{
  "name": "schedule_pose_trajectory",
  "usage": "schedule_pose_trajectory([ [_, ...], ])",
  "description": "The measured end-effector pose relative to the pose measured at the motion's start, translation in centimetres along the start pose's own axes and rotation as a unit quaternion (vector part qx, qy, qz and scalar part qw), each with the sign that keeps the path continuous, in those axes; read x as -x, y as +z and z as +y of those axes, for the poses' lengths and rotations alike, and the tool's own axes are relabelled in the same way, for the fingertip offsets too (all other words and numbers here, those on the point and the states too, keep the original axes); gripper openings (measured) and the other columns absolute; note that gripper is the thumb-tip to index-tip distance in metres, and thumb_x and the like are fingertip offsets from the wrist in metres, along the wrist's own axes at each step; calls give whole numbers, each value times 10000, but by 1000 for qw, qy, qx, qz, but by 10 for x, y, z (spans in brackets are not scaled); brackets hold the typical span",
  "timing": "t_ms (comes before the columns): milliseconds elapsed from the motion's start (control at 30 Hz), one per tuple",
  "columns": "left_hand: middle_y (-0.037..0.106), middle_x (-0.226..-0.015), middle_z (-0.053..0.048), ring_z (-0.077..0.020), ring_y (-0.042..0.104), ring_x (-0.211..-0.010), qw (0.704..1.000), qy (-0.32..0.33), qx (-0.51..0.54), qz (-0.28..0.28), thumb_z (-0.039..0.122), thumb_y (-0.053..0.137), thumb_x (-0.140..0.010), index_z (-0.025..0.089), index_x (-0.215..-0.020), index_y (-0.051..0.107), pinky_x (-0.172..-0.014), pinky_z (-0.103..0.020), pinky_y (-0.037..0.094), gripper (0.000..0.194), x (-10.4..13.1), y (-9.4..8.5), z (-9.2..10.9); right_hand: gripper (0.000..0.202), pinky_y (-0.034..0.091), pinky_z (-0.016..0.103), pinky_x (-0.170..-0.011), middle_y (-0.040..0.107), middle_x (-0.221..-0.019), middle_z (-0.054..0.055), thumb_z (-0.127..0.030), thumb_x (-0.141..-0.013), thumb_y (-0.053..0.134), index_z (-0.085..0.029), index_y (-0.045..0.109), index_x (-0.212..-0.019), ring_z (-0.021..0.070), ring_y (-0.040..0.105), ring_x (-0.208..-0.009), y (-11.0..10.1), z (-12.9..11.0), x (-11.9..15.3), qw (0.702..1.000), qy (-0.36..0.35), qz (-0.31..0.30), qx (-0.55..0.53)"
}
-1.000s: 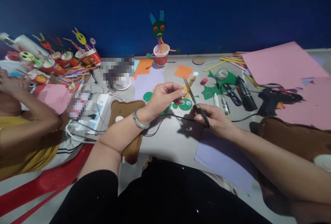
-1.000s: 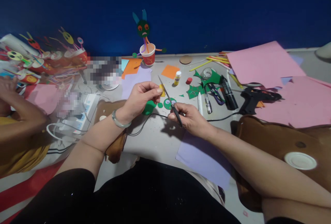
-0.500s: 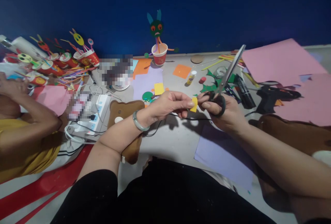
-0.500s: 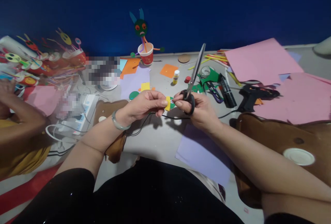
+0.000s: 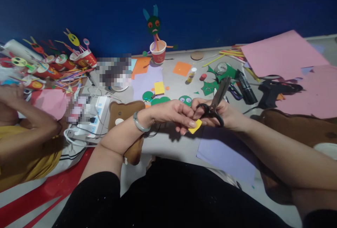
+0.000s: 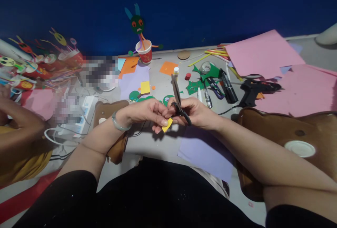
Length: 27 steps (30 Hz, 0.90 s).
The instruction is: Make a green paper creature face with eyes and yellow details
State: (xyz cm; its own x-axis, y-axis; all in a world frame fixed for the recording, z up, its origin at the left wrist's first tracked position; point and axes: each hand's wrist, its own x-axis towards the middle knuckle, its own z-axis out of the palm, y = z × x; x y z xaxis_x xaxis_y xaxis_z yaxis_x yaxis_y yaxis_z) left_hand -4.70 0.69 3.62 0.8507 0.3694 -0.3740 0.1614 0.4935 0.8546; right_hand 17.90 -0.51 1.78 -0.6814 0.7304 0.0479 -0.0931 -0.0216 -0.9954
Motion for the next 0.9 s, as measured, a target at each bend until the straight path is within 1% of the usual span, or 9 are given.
schedule_pose_trajectory([
  [167, 739, -654, -49, -98, 709, -566, 1000, 3, 3, -8, 504, 995, -691, 156, -727, 752, -547, -170, 548, 426, -2, -3, -4, 280, 500, 277, -628, 609, -868, 20, -393, -723, 981, -216, 764, -734, 132, 575, -725, 0, 1, -1, 1000, 3, -5, -6],
  [300, 736, -652, -42, -106, 724, -578, 1000, -2, 13, -7, 483, 1014, -659, 153, -729, 751, -541, -170, 544, 428, -3, -4, -4, 329, 516, 298, -668, 632, -835, 25, -467, -732, 970, -222, 750, -722, 160, 598, -769, 2, -1, -1, 1000, 8, 0, 26],
  [400, 725, -654, -33, -114, 728, -597, 1000, -6, 22, 1, 448, 1022, -655, 135, -752, 751, -536, -177, 534, 425, -3, -3, -2, 300, 502, 281, -678, 644, -816, 16, -430, -751, 969, -218, 758, -734, 150, 611, -775, 1, 0, -2, 999, -21, 0, 32],
  [500, 760, -737, -45, -102, 715, -610, 1000, -13, 18, 18, 386, 1000, -707, 115, -819, 763, -602, -211, 573, 376, -2, -4, -1, 260, 488, 268, -656, 636, -794, 5, -391, -785, 952, -205, 771, -765, 127, 613, -726, -2, 3, -4, 999, -43, -5, 26],
  [600, 765, -768, -42, -95, 710, -644, 996, 9, -7, 86, 277, 911, -822, 114, -841, 762, -676, -238, 587, 221, -7, -9, -3, 309, 476, 277, -650, 628, -784, 4, -405, -756, 968, -190, 747, -742, 129, 601, -718, -3, 5, -6, 999, -23, 32, 31],
  [700, 758, -784, -29, -71, 683, -651, 975, 80, -29, 207, 243, 801, -915, 125, -841, 748, -659, -213, 546, 149, -13, -15, -7, 421, 443, 279, -651, 609, -757, -8, -452, -655, 1016, -184, 693, -681, 118, 546, -699, -2, 6, -8, 993, 19, 112, 24],
  [767, 749, -772, -22, -75, 677, -668, 955, 131, -59, 261, 305, 849, -871, 130, -833, 744, -653, -207, 532, 208, -15, -18, -10, 475, 415, 277, -635, 592, -723, -15, -503, -601, 1026, -185, 676, -651, 111, 507, -674, -2, 9, -9, 986, 48, 157, 31],
  [867, 749, -750, -28, -99, 675, -689, 938, 168, -128, 275, 407, 970, -700, 134, -816, 749, -653, -219, 526, 370, -14, -18, -13, 499, 403, 283, -623, 591, -677, -12, -566, -572, 1012, -196, 683, -631, 122, 499, -661, -2, 13, -10, 977, 70, 192, 58],
  [900, 757, -758, -34, -103, 673, -691, 933, 175, -153, 276, 413, 976, -679, 138, -808, 751, -651, -224, 522, 379, -13, -16, -14, 500, 410, 287, -628, 603, -676, -7, -581, -573, 1006, -201, 686, -629, 129, 510, -666, -2, 14, -11, 975, 73, 200, 66],
])
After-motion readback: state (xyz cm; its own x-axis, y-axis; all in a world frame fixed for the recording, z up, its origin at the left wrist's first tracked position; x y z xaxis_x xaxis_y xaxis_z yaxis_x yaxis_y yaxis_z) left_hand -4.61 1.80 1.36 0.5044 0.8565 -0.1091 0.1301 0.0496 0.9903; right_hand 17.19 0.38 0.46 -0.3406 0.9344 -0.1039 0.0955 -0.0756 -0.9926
